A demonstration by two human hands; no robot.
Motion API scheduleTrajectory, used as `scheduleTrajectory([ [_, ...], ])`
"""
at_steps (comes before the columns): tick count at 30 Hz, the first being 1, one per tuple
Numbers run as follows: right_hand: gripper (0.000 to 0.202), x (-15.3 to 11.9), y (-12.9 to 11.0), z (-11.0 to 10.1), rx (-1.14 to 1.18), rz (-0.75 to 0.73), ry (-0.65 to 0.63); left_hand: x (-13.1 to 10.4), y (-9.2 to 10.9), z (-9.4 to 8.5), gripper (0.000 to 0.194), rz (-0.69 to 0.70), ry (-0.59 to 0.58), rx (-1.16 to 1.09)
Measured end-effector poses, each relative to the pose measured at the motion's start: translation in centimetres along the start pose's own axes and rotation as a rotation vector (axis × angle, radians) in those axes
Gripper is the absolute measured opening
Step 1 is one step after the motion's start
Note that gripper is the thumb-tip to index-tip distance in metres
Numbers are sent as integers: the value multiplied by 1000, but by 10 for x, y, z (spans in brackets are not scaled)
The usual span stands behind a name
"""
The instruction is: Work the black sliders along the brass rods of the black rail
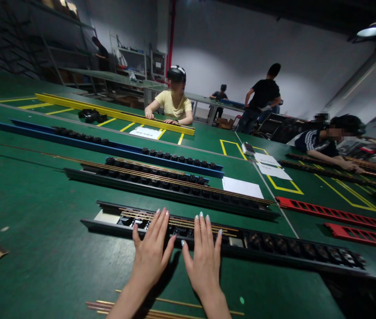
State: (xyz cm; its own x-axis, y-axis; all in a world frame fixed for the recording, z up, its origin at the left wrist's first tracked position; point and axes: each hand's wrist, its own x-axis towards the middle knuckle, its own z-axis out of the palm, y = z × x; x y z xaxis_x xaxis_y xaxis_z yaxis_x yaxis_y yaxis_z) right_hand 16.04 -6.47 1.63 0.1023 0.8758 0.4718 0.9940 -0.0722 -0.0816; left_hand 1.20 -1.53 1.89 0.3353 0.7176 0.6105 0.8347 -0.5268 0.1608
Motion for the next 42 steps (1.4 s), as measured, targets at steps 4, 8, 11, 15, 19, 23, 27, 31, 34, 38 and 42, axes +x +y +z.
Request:
scheduleTrajectory([
  [4,64,-1,-1,-2,-12,2,-4,-1,1,-1,66,-13,-12,-5],
  [8,63,-1,-1,-3,5,-13,-13,-3,4,1,64,26,-47,-16],
  [11,62,-1,-1,-3,20,-8,-18,-4,6,2,63,33,-44,-22],
  [15,63,0,1,-4,9,-17,-16,-3,5,2,65,13,-37,-24],
  [19,64,0,6,-7,-16,-27,-12,-1,2,1,66,-40,-24,-3],
  [23,63,1,10,-7,1,-38,-12,-1,-1,2,67,-39,-11,0],
  [27,63,1,9,-6,46,-36,-8,-2,-2,2,66,-39,-18,4],
  [31,64,1,9,-7,55,17,42,-1,-3,1,66,-66,-13,14],
  [34,64,0,10,-6,36,43,44,0,-5,1,66,-61,-11,19],
  [38,63,-1,12,-3,33,33,26,0,-5,0,66,-62,-20,23],
  [42,62,0,11,-4,47,35,27,-1,-5,0,66,-84,-24,31],
])
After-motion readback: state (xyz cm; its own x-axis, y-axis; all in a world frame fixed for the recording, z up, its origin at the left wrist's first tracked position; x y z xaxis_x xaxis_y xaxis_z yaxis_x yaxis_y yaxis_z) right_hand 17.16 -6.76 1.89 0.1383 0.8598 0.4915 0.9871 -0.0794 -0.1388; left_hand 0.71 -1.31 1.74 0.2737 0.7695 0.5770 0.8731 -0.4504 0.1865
